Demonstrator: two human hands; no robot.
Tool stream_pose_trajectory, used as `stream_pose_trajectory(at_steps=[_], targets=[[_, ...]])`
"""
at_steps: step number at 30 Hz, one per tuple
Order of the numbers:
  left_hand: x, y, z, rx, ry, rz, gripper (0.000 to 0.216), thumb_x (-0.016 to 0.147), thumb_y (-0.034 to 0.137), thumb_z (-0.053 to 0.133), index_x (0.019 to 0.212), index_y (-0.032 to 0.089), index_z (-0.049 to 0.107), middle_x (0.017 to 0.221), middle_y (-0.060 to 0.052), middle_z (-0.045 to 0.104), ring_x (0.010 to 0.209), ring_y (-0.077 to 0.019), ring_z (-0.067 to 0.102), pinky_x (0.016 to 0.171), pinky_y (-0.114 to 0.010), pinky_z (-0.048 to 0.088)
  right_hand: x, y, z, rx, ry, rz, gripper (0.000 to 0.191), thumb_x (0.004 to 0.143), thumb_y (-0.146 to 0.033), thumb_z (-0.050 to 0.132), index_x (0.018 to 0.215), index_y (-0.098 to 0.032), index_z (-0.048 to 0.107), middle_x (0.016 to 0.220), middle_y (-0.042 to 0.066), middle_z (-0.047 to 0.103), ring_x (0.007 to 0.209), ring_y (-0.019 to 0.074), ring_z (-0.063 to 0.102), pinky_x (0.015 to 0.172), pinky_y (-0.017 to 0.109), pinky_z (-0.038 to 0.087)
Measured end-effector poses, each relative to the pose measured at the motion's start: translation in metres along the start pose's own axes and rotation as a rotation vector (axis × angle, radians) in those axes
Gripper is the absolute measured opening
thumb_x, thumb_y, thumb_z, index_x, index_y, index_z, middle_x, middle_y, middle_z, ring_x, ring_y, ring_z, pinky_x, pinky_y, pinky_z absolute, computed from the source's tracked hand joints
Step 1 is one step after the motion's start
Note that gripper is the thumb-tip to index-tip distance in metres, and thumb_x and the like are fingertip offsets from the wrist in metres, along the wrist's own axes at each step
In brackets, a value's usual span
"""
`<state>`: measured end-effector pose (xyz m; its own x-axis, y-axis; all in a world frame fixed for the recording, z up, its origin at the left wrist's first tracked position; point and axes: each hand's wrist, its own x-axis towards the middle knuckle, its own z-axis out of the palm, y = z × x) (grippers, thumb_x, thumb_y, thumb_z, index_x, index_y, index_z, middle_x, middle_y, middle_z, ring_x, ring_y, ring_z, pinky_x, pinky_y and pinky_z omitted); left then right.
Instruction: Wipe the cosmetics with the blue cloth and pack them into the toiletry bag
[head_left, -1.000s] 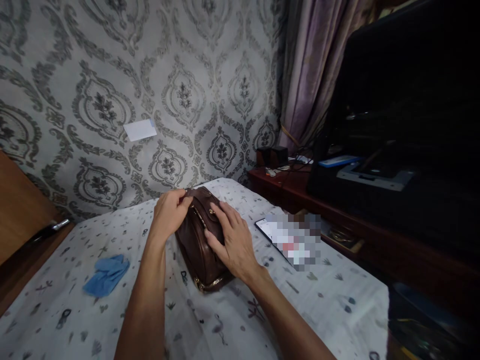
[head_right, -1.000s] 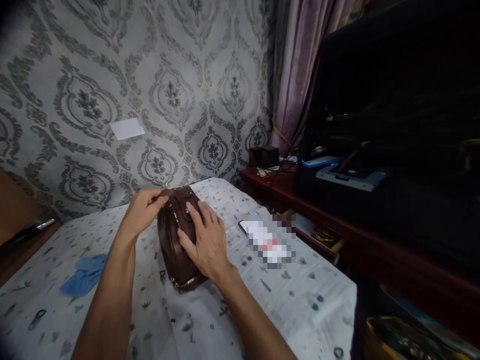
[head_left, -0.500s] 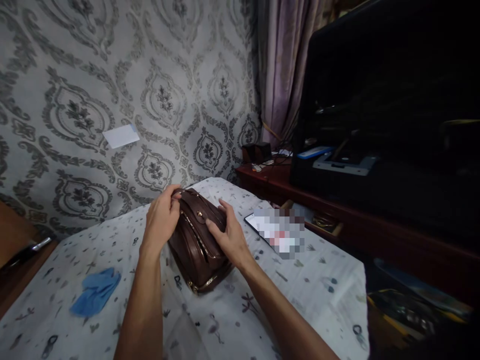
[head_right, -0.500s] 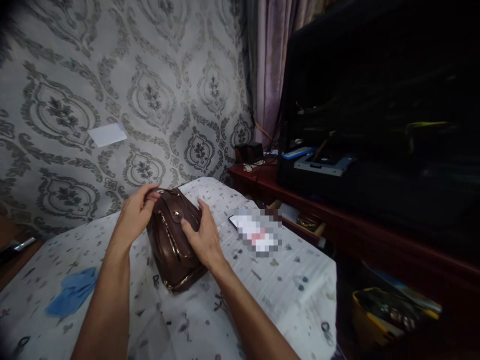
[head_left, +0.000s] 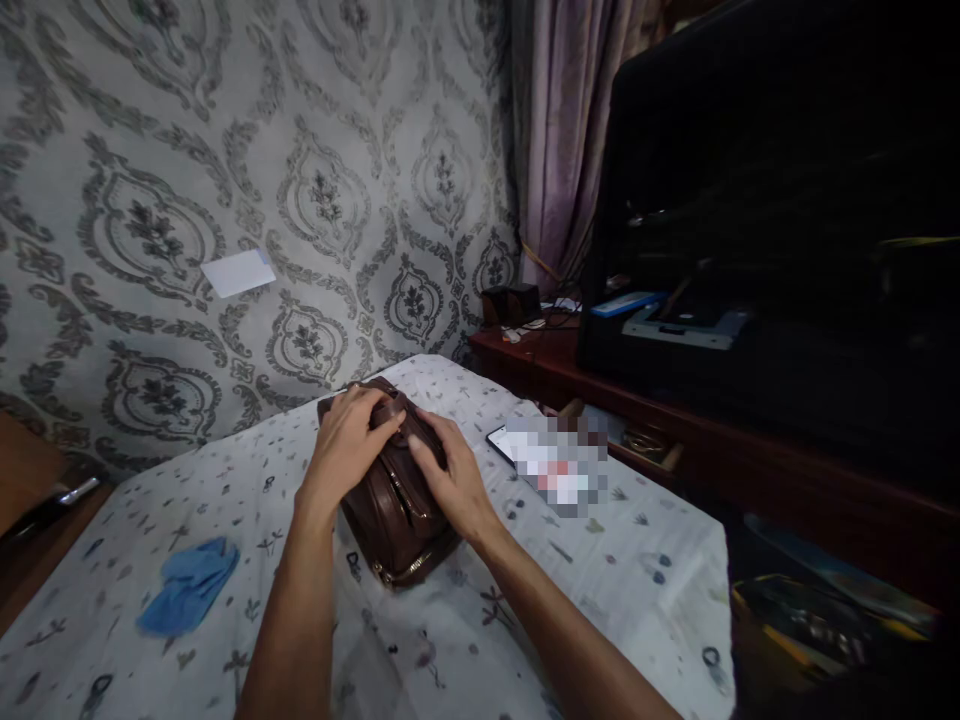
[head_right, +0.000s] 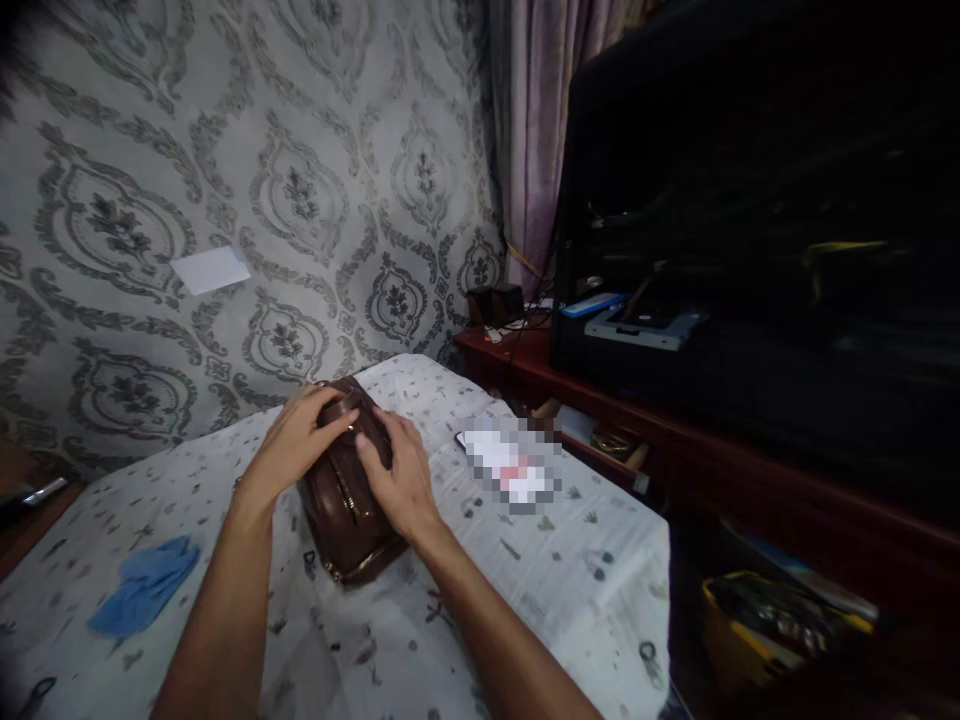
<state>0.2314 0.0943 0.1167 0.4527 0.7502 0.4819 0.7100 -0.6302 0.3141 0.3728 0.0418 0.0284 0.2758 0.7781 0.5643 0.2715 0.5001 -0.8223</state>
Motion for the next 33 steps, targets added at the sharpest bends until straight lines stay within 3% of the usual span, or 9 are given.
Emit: stream_pose_trajectory(at_steps=[4,10,15,23,27,33], targets=[[-0.003,-0.010,-0.006,-0.089,-0.126,-0.007,0.039,0.084,0.049,0.066,0.113,0.024,0.065,0.117,-0.006,0.063,0.115,-0.0276,0.055,0.099,-0.040,0.043,0.005,0.007,-0.004,0.196,0.024,0.078,0.039,0.094,-0.042,0.049,0.120,-0.022,0.071,0.129,0.009,0.068,0.125,0.0251,0.058,0.114,0.046,0.039],[-0.005,-0.014,-0.007,-0.059,-0.170,-0.014,0.051,0.074,0.039,0.075,0.120,0.024,0.061,0.124,-0.006,0.060,0.120,-0.0299,0.053,0.103,-0.044,0.042,0.010,0.013,-0.011,0.427,-0.036,0.240,0.035,0.086,-0.039,0.064,0.116,-0.025,0.074,0.124,0.005,0.072,0.111,0.0260,0.066,0.100,0.044,0.050],[-0.005,-0.015,-0.005,-0.065,-0.180,-0.003,0.051,0.073,0.037,0.075,0.121,0.025,0.061,0.127,-0.006,0.060,0.123,-0.0304,0.051,0.105,-0.045,0.042,0.012,0.017,-0.014,0.332,-0.004,0.154,0.032,0.088,-0.039,0.059,0.113,-0.024,0.075,0.120,0.004,0.074,0.111,0.0252,0.066,0.101,0.043,0.048],[-0.005,-0.018,-0.004,-0.084,-0.194,-0.018,0.053,0.073,0.038,0.076,0.122,0.026,0.061,0.132,-0.007,0.057,0.130,-0.0316,0.047,0.110,-0.046,0.038,0.015,0.020,-0.017,0.357,-0.003,0.167,0.031,0.088,-0.039,0.058,0.110,-0.023,0.074,0.115,0.005,0.075,0.107,0.0253,0.067,0.094,0.041,0.052],[-0.005,-0.020,-0.006,-0.117,-0.196,-0.021,0.053,0.074,0.041,0.075,0.122,0.026,0.061,0.131,-0.007,0.057,0.129,-0.0306,0.049,0.110,-0.046,0.038,0.011,0.018,-0.008,0.199,0.079,0.094,0.032,0.092,-0.041,0.051,0.109,-0.022,0.071,0.113,0.006,0.075,0.108,0.0248,0.066,0.100,0.042,0.049],[-0.006,-0.010,-0.015,-0.199,-0.183,0.010,0.040,0.086,0.050,0.059,0.116,0.023,0.063,0.123,-0.007,0.062,0.119,-0.0278,0.055,0.104,-0.042,0.043,-0.004,0.009,0.015,-0.082,0.218,0.051,0.044,0.100,-0.045,0.036,0.125,-0.017,0.060,0.127,0.014,0.066,0.121,0.0259,0.059,0.109,0.047,0.042]])
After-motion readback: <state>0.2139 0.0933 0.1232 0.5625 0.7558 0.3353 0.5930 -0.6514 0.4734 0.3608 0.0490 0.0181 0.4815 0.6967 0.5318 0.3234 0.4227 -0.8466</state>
